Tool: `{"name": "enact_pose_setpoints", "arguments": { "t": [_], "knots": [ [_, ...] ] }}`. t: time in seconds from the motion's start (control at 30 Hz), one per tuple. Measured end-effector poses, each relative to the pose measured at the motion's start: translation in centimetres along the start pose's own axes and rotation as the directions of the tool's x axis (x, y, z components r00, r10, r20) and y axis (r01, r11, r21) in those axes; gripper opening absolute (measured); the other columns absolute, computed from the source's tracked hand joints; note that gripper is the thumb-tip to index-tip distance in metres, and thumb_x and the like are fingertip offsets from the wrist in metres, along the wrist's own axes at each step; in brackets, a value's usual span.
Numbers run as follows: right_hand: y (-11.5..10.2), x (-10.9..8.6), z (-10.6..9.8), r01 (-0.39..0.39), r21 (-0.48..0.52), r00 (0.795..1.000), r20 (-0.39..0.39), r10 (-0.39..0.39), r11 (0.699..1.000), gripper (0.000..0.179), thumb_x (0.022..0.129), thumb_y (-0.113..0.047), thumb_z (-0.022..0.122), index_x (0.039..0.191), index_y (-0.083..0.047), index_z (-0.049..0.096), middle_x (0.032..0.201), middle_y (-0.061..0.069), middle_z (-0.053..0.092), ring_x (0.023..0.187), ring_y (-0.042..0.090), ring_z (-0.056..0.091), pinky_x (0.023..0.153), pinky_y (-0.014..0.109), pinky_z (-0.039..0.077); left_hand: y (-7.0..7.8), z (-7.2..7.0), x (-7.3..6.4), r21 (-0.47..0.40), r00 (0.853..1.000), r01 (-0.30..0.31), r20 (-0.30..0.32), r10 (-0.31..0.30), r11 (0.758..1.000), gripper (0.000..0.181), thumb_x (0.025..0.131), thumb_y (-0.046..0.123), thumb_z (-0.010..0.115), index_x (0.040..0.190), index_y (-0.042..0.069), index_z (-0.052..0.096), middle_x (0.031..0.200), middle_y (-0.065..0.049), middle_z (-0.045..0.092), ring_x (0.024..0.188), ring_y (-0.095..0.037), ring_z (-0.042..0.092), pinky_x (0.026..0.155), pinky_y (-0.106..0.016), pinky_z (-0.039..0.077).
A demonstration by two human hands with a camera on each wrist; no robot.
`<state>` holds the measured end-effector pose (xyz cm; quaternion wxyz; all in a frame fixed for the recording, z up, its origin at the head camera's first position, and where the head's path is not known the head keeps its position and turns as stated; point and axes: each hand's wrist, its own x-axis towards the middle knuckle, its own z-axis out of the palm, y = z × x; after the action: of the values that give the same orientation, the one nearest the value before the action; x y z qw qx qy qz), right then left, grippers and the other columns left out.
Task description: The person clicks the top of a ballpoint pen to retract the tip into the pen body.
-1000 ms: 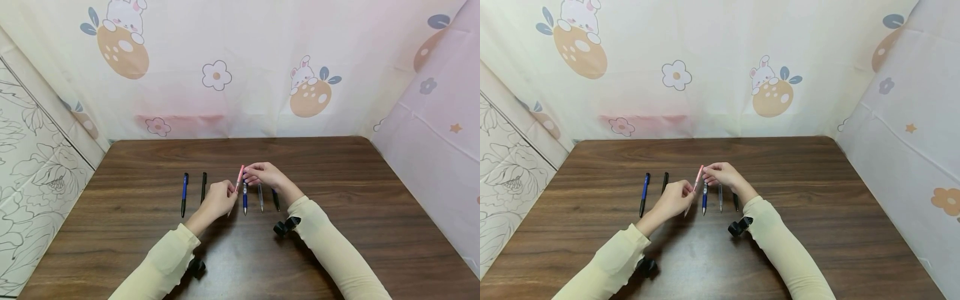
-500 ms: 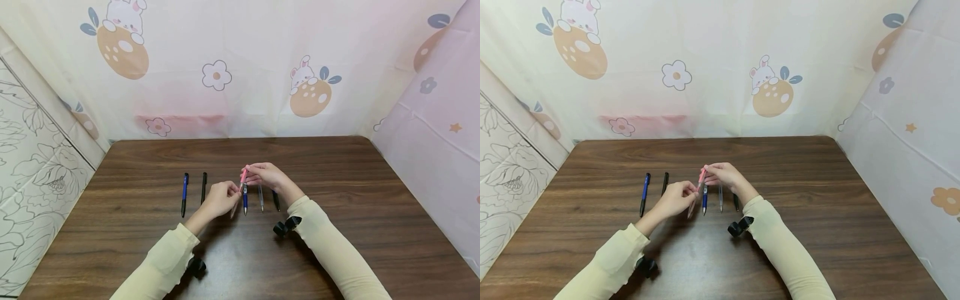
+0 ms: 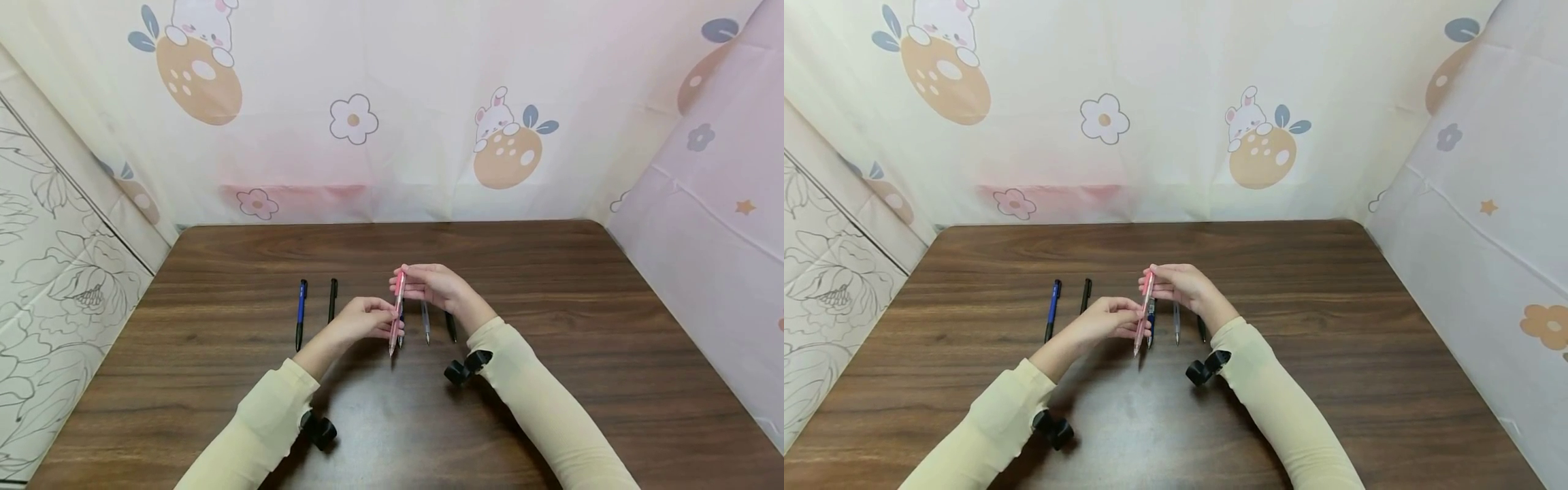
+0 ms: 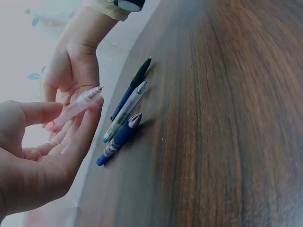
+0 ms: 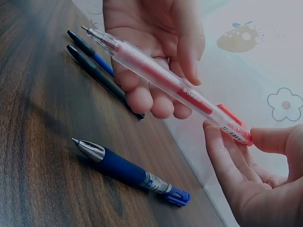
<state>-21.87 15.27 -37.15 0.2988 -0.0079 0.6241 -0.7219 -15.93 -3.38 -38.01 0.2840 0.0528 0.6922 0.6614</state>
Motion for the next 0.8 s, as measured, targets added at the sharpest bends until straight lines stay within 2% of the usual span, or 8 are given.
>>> {"name": "enact_pose_setpoints", "arguments": {
  "t": [0.2, 0.53, 0.8],
  "knots": [
    [0.0, 0.0, 0.0, 0.009, 0.021, 1.000, -0.003, -0.009, 1.000, 0.046, 0.102, -0.013, 0.044, 0.135, 0.019, 0.035, 0.085, 0.000, 0.073, 0.083, 0.010, 0.071, 0.078, 0.022, 0.059, 0.1, -0.2, 0.0, -0.050, 0.998, 0.055, 0.045, -0.053, 0.997, 0.030, 0.095, 0.007, 0.055, 0.117, -0.013, 0.054, 0.104, -0.026, 0.070, 0.088, -0.022, 0.073, 0.087, -0.037, 0.059],
    [0.3, 0.0, 0.4, -0.021, -0.019, 0.999, -0.026, 0.020, 1.000, 0.045, 0.101, -0.015, 0.046, 0.134, 0.017, 0.039, 0.082, -0.003, 0.073, 0.080, 0.008, 0.071, 0.077, 0.020, 0.059, -0.7, -0.5, -0.1, -0.088, 0.988, 0.069, 0.142, -0.056, 0.994, 0.037, 0.098, 0.012, 0.053, 0.125, -0.013, 0.050, 0.113, -0.024, 0.069, 0.091, -0.018, 0.072, 0.091, -0.039, 0.057],
    [0.1, 0.0, 0.5, -0.006, -0.028, 0.999, -0.050, 0.004, 1.000, 0.048, 0.102, -0.017, 0.045, 0.136, 0.016, 0.038, 0.084, -0.003, 0.072, 0.080, 0.007, 0.071, 0.076, 0.020, 0.059, -1.1, -0.6, -0.1, -0.217, 0.988, 0.120, 0.126, -0.094, 0.969, 0.041, 0.098, 0.011, 0.052, 0.132, -0.012, 0.046, 0.124, -0.026, 0.063, 0.094, -0.014, 0.071, 0.093, -0.034, 0.056]
  ]
}}
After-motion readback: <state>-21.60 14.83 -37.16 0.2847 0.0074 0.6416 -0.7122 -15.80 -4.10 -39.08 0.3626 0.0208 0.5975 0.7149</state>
